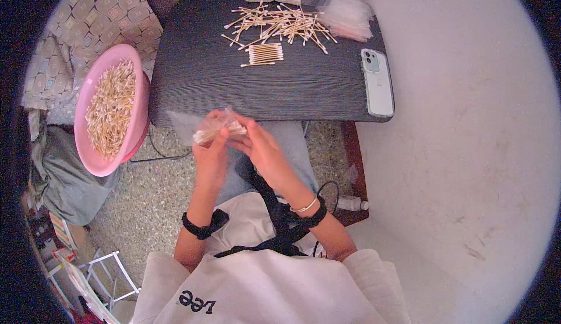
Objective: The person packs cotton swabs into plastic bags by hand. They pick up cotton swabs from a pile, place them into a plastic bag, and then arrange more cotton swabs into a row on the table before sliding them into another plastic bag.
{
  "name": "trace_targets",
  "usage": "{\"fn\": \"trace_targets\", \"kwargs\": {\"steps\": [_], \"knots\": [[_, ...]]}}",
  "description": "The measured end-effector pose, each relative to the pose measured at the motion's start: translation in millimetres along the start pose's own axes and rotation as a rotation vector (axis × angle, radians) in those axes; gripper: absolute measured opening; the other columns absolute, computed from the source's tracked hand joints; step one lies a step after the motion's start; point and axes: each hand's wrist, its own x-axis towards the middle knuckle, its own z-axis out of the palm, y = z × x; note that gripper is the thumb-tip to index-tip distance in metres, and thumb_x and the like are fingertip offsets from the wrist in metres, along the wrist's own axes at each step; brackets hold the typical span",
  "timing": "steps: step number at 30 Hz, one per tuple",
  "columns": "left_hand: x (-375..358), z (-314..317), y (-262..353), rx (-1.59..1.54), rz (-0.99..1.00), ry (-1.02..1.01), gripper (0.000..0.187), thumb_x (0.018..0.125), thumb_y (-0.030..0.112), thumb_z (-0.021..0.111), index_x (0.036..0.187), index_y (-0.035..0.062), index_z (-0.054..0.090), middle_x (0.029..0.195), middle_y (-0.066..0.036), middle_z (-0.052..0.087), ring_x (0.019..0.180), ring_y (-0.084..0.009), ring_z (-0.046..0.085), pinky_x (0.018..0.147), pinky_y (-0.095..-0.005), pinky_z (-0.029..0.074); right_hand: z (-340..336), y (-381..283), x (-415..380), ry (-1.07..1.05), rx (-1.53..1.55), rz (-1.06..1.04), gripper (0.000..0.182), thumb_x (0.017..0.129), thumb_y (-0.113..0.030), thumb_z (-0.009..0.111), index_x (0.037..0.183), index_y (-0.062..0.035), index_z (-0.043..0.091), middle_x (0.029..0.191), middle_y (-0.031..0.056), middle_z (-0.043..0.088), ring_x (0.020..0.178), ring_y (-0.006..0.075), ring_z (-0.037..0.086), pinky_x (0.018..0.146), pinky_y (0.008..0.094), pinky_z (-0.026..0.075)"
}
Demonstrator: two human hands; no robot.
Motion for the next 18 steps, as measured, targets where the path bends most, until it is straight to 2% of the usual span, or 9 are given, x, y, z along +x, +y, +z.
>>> {"fn": "trace_targets", "kwargs": {"steps": [2, 5, 8, 10, 13, 16, 18], "knots": [[0, -2, 3, 0.024, -0.02, -0.024, 0.043, 0.084, 0.01, 0.076, 0.122, 0.0007, 0.057, 0.109, -0.006, 0.066, 0.098, -0.0141, 0.063, 0.088, -0.0292, 0.049, -9, -2, -3, -0.012, -0.007, 0.106, 0.049, 0.105, -0.033, 0.043, 0.14, 0.0011, 0.045, 0.13, 0.0116, 0.057, 0.108, 0.0183, 0.06, 0.091, 0.0319, 0.049], [0, -6, 1, 0.083, -0.011, -0.058, 0.04, 0.085, 0.011, 0.075, 0.12, 0.0023, 0.058, 0.114, -0.008, 0.064, 0.101, -0.0145, 0.062, 0.09, -0.0302, 0.048, -14, -2, -3, -0.007, -0.155, 0.063, 0.04, 0.104, -0.028, 0.047, 0.13, 0.0018, 0.054, 0.105, 0.0082, 0.065, 0.086, 0.0141, 0.063, 0.075, 0.0281, 0.052], [2, -16, -2, 0.119, 0.075, -0.099, 0.036, 0.086, 0.013, 0.074, 0.117, 0.0025, 0.059, 0.119, -0.01, 0.062, 0.104, -0.0163, 0.061, 0.093, -0.0324, 0.047, -17, -8, -3, 0.03, -0.186, 0.068, 0.031, 0.101, -0.022, 0.055, 0.12, 0.0016, 0.06, 0.096, 0.0046, 0.064, 0.082, 0.0113, 0.059, 0.072, 0.0252, 0.048], [7, -26, -2, 0.125, 0.166, -0.122, 0.032, 0.087, 0.013, 0.073, 0.114, 0.0023, 0.06, 0.121, -0.011, 0.061, 0.106, -0.0181, 0.06, 0.094, -0.0338, 0.046, -18, -15, -3, 0.087, -0.307, 0.053, 0.026, 0.098, -0.02, 0.059, 0.114, 0.0005, 0.062, 0.095, 0.0041, 0.065, 0.081, 0.0094, 0.059, 0.071, 0.0243, 0.048], [9, -27, 4, -0.038, 0.112, -0.068, 0.021, 0.088, 0.012, 0.071, 0.105, 0.0027, 0.063, 0.117, -0.012, 0.064, 0.105, -0.0205, 0.061, 0.094, -0.0344, 0.046, -18, -27, -1, 0.148, -0.412, 0.039, 0.018, 0.093, -0.015, 0.065, 0.105, -0.0013, 0.064, 0.094, 0.0034, 0.065, 0.079, 0.0068, 0.058, 0.068, 0.0224, 0.048], [12, -42, 3, 0.144, 0.11, -0.158, 0.02, 0.09, 0.018, 0.069, 0.102, 0.0046, 0.06, 0.116, -0.016, 0.064, 0.107, -0.0222, 0.06, 0.095, -0.0351, 0.046, -16, -38, 1, 0.142, -0.412, 0.004, 0.013, 0.088, -0.01, 0.071, 0.096, -0.0028, 0.063, 0.091, 0.0024, 0.065, 0.075, 0.0049, 0.058, 0.066, 0.0201, 0.047], [10, -38, 3, 0.167, 0.13, -0.149, 0.013, 0.09, 0.013, 0.069, 0.096, 0.0042, 0.062, 0.109, -0.012, 0.067, 0.103, -0.0197, 0.062, 0.092, -0.033, 0.047, -15, -42, 4, 0.135, -0.435, -0.021, 0.013, 0.086, -0.007, 0.073, 0.091, -0.0036, 0.061, 0.086, 0.0013, 0.065, 0.072, 0.0042, 0.057, 0.065, 0.0187, 0.046]]}}
